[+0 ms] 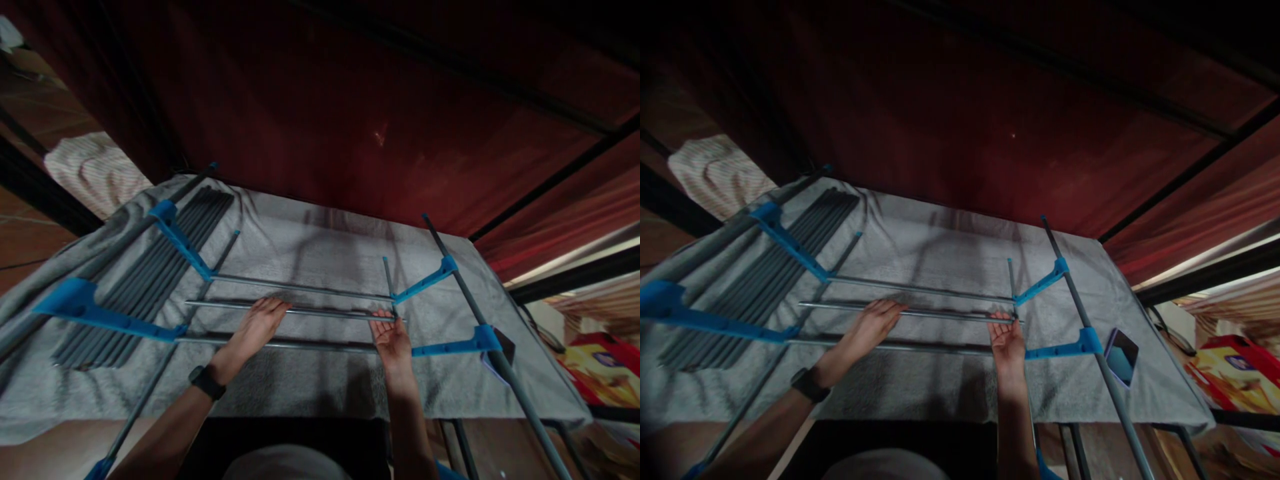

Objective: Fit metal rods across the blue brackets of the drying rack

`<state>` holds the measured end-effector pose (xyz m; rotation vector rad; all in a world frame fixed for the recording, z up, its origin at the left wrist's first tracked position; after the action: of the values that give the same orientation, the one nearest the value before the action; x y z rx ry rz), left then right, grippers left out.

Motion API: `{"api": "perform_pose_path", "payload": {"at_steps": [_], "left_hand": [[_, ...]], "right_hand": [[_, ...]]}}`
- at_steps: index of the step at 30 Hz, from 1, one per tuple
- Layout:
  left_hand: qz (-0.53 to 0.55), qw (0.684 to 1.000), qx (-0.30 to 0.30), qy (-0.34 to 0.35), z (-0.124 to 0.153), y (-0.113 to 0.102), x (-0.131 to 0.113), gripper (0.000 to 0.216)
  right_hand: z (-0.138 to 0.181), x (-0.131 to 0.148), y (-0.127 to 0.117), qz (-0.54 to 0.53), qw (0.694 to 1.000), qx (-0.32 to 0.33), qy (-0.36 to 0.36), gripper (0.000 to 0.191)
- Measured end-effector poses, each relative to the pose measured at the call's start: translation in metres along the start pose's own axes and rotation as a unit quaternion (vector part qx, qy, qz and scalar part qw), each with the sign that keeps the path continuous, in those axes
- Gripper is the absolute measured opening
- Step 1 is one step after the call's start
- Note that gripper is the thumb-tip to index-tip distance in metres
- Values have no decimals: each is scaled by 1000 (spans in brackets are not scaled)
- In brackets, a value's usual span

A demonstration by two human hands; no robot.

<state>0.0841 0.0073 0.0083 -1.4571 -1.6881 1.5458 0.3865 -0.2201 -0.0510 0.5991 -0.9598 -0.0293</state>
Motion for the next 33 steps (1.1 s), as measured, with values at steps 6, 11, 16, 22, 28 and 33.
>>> {"api": "perform_pose_path", "payload": {"at_steps": [6, 11, 16, 22, 28, 33], "left_hand": [[-41, 998, 42, 1, -4, 0, -11, 44], [-50, 996, 67, 11, -2, 2, -17, 53], [-42, 998, 54, 15, -1, 5, -17, 35], [-66, 997, 20, 18, -3, 3, -21, 29], [-83, 996, 14, 21, -2, -3, -28, 25], [-73, 997, 28, 12, -2, -5, -32, 28]], "right_hand": [[-7, -2, -12, 5, 1000, -9, 3, 13], [-9, -7, -15, -3, 1000, -14, 16, 7], [-8, -10, -13, -17, 999, -15, 35, 7], [-14, -11, -16, 4, 1000, -15, 27, 10], [-12, -12, -14, -1, 999, -24, 38, 15], [-12, -13, -15, 9, 998, -37, 51, 19]]}}
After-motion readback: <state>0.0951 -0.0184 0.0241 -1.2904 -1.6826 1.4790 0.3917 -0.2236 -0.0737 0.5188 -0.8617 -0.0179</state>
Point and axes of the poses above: each hand's wrist, its own z-axis away from the middle knuckle, its own y-axis out of the palm, x = y × z, the point moved 6 cm from there along -z, towards the middle knuckle, and after that the axes turned 3 degrees about z, right-handed, at the moved point
